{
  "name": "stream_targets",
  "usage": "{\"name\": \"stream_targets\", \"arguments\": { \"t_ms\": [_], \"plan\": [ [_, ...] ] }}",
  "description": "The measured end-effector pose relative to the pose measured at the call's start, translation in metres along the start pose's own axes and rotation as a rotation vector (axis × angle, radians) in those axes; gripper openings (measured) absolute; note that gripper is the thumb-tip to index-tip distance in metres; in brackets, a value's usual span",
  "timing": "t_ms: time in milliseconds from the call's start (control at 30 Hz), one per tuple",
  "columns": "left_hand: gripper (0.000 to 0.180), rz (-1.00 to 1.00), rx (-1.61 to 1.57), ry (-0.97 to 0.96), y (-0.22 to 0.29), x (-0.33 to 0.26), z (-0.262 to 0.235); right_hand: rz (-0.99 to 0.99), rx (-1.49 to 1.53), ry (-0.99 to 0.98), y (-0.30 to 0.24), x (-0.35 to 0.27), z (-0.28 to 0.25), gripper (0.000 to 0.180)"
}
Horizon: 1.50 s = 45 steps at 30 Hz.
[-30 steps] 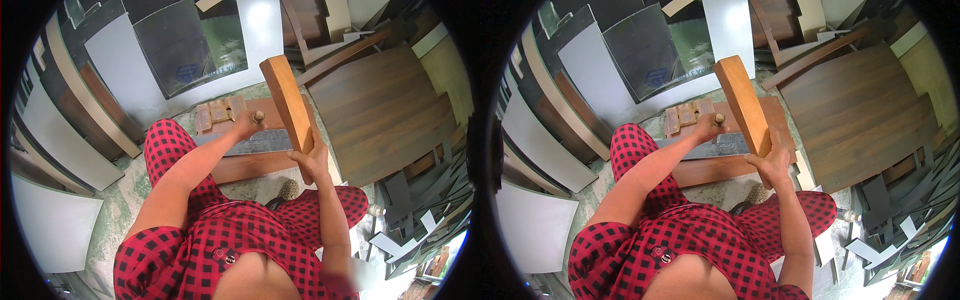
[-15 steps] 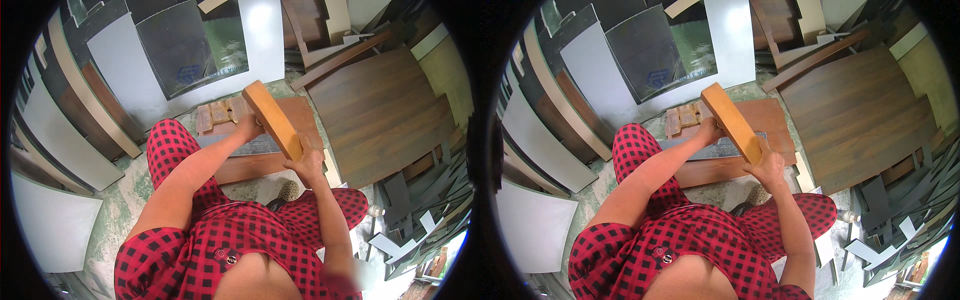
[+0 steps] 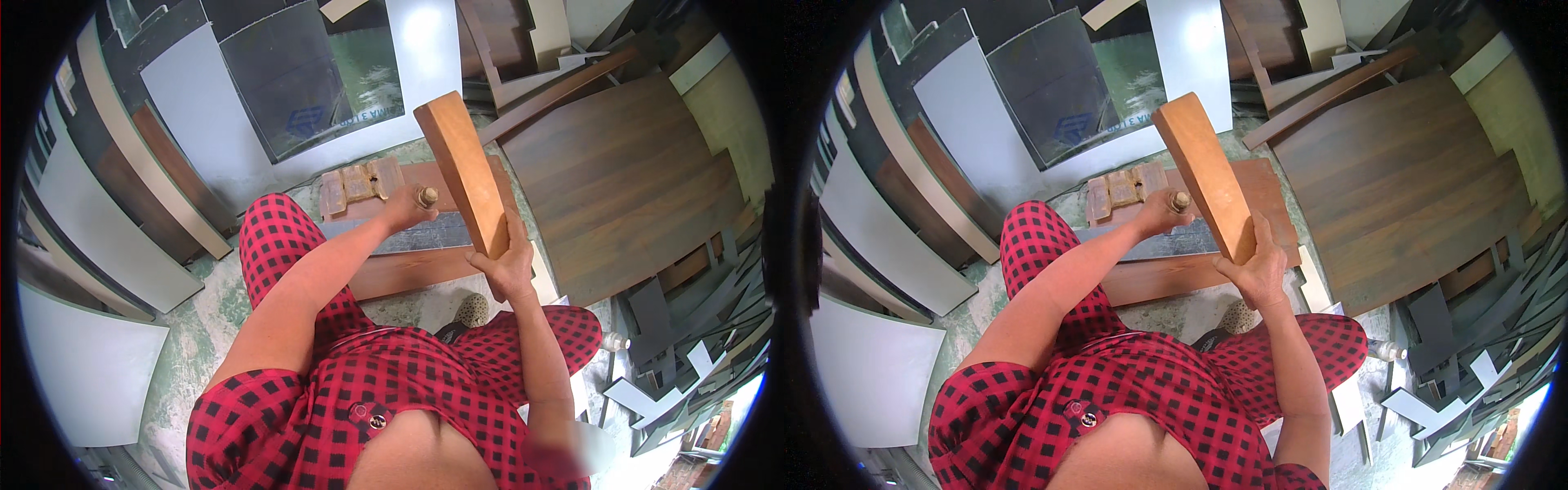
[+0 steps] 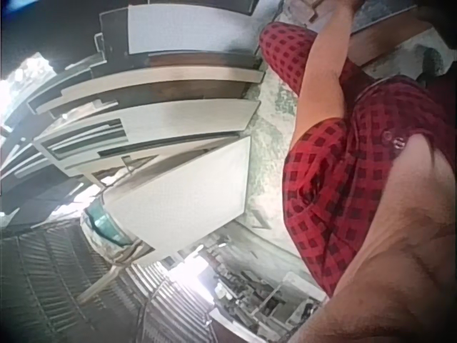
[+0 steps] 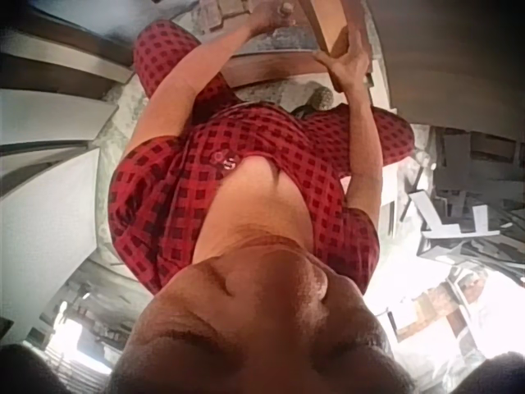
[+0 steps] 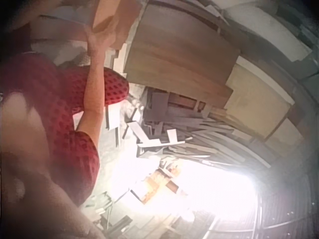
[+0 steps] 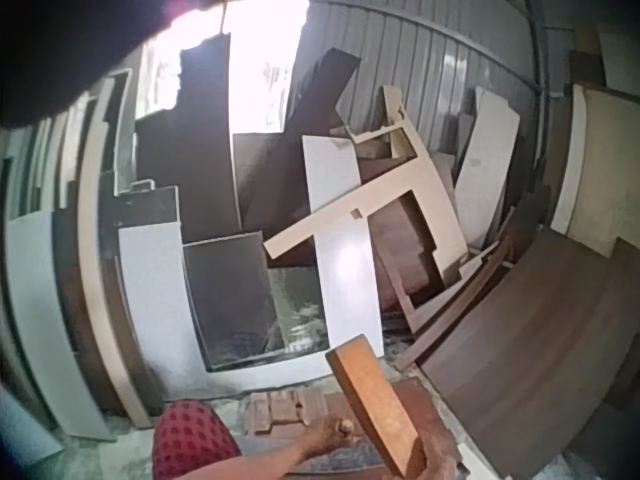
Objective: The recorder uses a hand-held scraper tool to remove material from the surface of small wood blocks and larger wood panels in a workshop environment.
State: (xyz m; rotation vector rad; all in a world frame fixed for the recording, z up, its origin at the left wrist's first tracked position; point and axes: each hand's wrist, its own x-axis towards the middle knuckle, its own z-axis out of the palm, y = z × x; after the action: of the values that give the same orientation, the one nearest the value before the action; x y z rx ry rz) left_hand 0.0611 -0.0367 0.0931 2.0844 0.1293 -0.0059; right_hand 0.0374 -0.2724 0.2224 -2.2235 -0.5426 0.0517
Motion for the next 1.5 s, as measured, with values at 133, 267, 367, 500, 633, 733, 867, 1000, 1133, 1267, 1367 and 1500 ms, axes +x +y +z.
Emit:
{"name": "stream_targets", "arguments": {
  "t_ms": [133,267,367,500,633,733,867,1000,1133,1267,1367,1500],
  "plan": [
    [0.028,-0.017,-0.108,0.028,-0.008,0.003,0.008,-0.029,0.059,0.017,-0.001,-0.003,0.0,0.086],
    [0.028,0.012,-0.212,0.069,-0.014,0.006,0.012,-0.06,0.074,0.041,0.002,-0.004,0.004,0.086],
    [0.027,0.029,-0.24,0.101,-0.012,0.005,0.012,-0.167,-0.157,0.049,0.007,-0.002,0.006,0.087],
    [0.027,-0.093,-0.086,0.071,-0.006,0.004,0.008,0.109,-0.353,-0.263,0.009,0.005,0.013,0.087],
    [0.031,0.005,-0.17,0.042,-0.01,0.005,0.01,-0.08,-0.209,-0.057,0.006,0.004,0.01,0.085],
    [0.033,0.008,-0.189,0.156,-0.02,0.004,0.015,-0.218,-0.042,0.134,0.004,0.0,0.01,0.084],
    [0.035,0.017,-0.258,0.091,-0.028,0.009,0.016,-0.032,-0.149,-0.069,0.007,0.0,0.016,0.072],
    [0.033,0.359,0.272,0.284,-0.022,0.012,0.012,0.027,-0.298,-0.237,0.013,0.004,0.021,0.076],
    [0.028,0.06,-0.168,0.112,-0.012,0.001,0.005,0.089,-0.026,-0.124,0.014,0.002,0.012,0.079],
    [0.031,0.038,0.023,0.054,-0.009,0.002,-0.007,0.021,0.007,0.031,0.015,0.007,0.001,0.082],
    [0.031,0.039,0.009,0.036,-0.009,0.005,-0.008,0.094,0.08,0.028,0.014,0.008,-0.002,0.083],
    [0.029,0.061,0.072,0.094,-0.012,0.01,-0.001,0.144,0.045,-0.031,0.011,0.006,-0.003,0.086]
  ]
}}
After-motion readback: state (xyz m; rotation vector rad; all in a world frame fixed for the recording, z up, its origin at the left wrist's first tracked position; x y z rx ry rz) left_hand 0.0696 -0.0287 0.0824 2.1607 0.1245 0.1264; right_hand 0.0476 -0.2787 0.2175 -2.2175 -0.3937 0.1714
